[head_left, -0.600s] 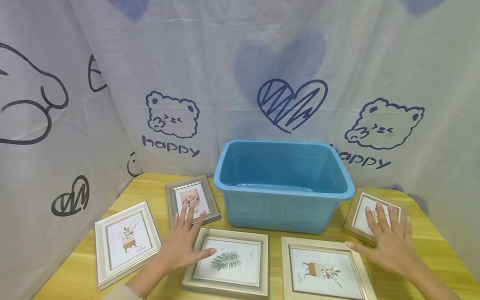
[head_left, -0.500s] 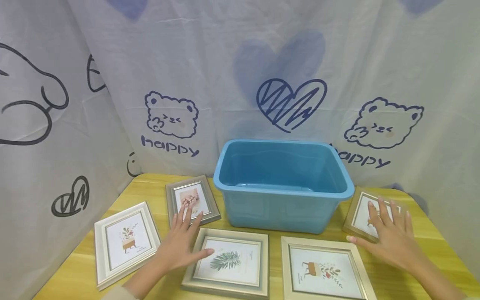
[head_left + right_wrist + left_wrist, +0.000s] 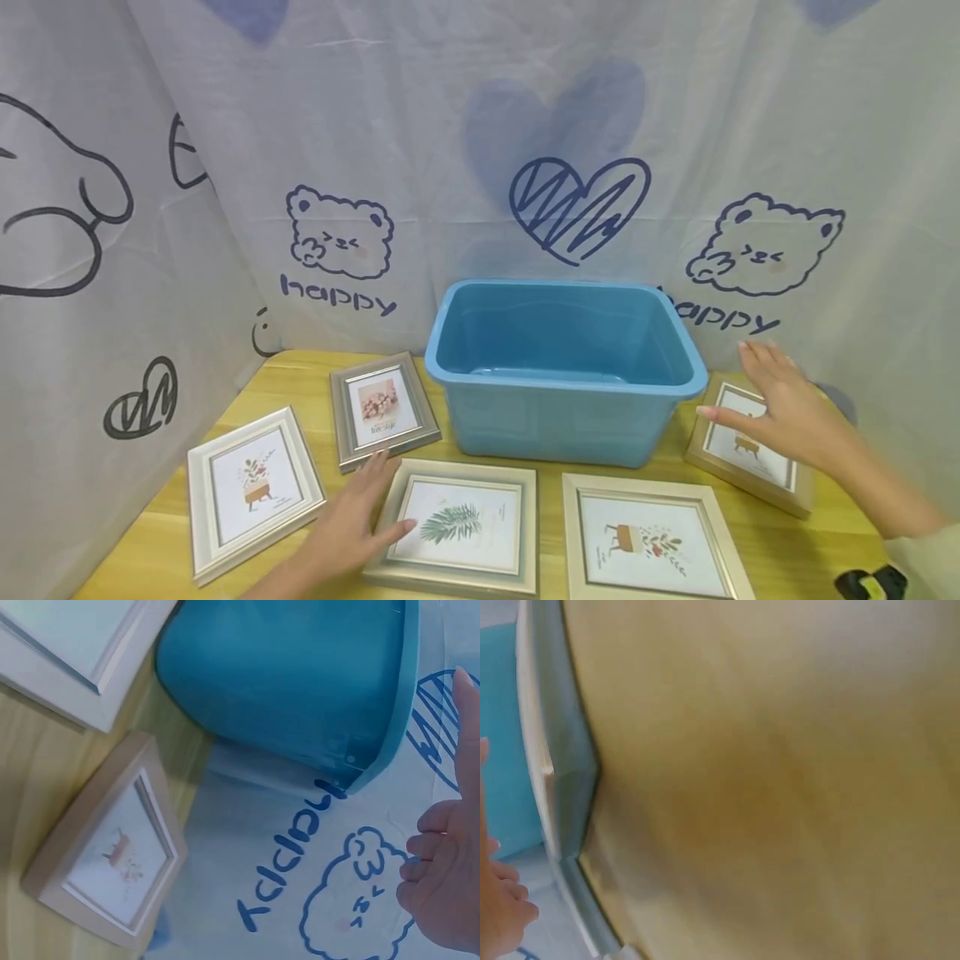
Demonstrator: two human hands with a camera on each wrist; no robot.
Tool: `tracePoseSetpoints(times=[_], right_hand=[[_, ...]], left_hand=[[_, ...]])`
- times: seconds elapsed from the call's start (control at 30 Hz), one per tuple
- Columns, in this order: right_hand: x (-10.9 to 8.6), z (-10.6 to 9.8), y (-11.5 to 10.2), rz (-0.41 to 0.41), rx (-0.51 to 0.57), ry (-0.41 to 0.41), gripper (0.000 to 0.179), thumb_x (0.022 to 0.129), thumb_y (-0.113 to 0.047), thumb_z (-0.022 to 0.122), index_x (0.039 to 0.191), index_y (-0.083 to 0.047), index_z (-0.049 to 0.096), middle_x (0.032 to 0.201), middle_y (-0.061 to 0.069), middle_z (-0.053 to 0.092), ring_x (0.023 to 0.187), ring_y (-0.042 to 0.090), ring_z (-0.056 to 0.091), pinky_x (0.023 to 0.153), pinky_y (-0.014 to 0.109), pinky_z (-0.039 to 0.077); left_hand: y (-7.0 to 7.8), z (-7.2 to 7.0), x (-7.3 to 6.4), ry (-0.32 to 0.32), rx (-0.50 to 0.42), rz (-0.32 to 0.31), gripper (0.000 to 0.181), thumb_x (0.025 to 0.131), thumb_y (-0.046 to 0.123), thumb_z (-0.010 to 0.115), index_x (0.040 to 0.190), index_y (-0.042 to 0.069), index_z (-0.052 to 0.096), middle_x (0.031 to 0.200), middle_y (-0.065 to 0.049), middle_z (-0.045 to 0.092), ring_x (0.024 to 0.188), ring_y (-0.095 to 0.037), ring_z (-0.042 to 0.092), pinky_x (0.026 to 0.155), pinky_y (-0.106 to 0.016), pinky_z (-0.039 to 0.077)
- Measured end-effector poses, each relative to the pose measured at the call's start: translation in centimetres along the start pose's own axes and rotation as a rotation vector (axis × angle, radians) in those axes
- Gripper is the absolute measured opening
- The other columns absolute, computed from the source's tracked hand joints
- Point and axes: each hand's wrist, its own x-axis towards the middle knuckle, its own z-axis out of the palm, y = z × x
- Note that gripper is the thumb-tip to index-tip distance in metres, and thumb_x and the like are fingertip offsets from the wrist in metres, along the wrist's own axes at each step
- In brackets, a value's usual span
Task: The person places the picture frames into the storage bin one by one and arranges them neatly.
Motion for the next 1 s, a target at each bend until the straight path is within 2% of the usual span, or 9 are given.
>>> tracePoseSetpoints(times=[0.2,0.4,0.6,0.77,0.9,1.0], right_hand=[[1.4,-0.7,-1.1,-0.007,-0.002,-0.008,0.102,0.079,-0.057,0.063,0.141,0.012,0.021,0.145,0.037,0.019,0.131,0.056,0.020,0.091,0.075,0.026],[2.5,-1.0,-1.6,-0.038,-0.039,-0.025,0.097,0.078,-0.056,0.064,0.139,0.011,0.029,0.143,0.037,0.024,0.128,0.056,0.027,0.093,0.072,0.029],[3.2,-1.0,-1.8,-0.097,-0.144,-0.068,0.093,0.080,-0.061,0.058,0.138,0.008,0.034,0.144,0.033,0.027,0.131,0.052,0.026,0.095,0.071,0.029],[3.5,-0.6,-1.7,-0.140,-0.190,-0.065,0.091,0.080,-0.061,0.057,0.135,0.010,0.039,0.142,0.032,0.032,0.130,0.052,0.029,0.093,0.069,0.033],[3.7,-0.2,-1.6,-0.142,-0.199,-0.076,0.091,0.080,-0.061,0.057,0.134,0.010,0.040,0.142,0.032,0.032,0.130,0.052,0.029,0.092,0.069,0.034],[3.7,-0.1,-1.6,-0.133,-0.202,-0.085,0.093,0.080,-0.063,0.056,0.135,0.009,0.039,0.142,0.032,0.032,0.130,0.052,0.029,0.092,0.070,0.034]], left_hand=[[0.6,0.5,-1.0,0.043,-0.114,-0.092,0.064,0.080,0.040,0.068,0.129,0.001,0.052,0.133,-0.020,0.052,0.125,-0.043,0.044,0.098,-0.059,0.039],[0.9,0.8,-1.4,0.096,-0.173,-0.144,0.062,0.080,0.032,0.071,0.125,-0.006,0.053,0.128,-0.026,0.054,0.119,-0.042,0.051,0.099,-0.051,0.040],[1.0,1.1,-1.8,0.075,-0.239,-0.205,0.063,0.081,0.031,0.070,0.124,-0.011,0.051,0.127,-0.030,0.053,0.117,-0.043,0.052,0.097,-0.050,0.042],[1.2,1.2,-1.9,0.047,-0.271,-0.305,0.062,0.083,0.031,0.068,0.124,-0.012,0.051,0.126,-0.028,0.054,0.116,-0.041,0.053,0.096,-0.048,0.045],[1.3,1.4,-2.1,0.077,-0.284,-0.360,0.059,0.083,0.029,0.068,0.122,-0.012,0.053,0.124,-0.027,0.056,0.114,-0.042,0.054,0.093,-0.048,0.047],[1.5,1.6,-2.2,0.098,-0.318,-0.379,0.056,0.083,0.027,0.068,0.121,-0.013,0.053,0.122,-0.029,0.056,0.112,-0.043,0.055,0.089,-0.046,0.050]])
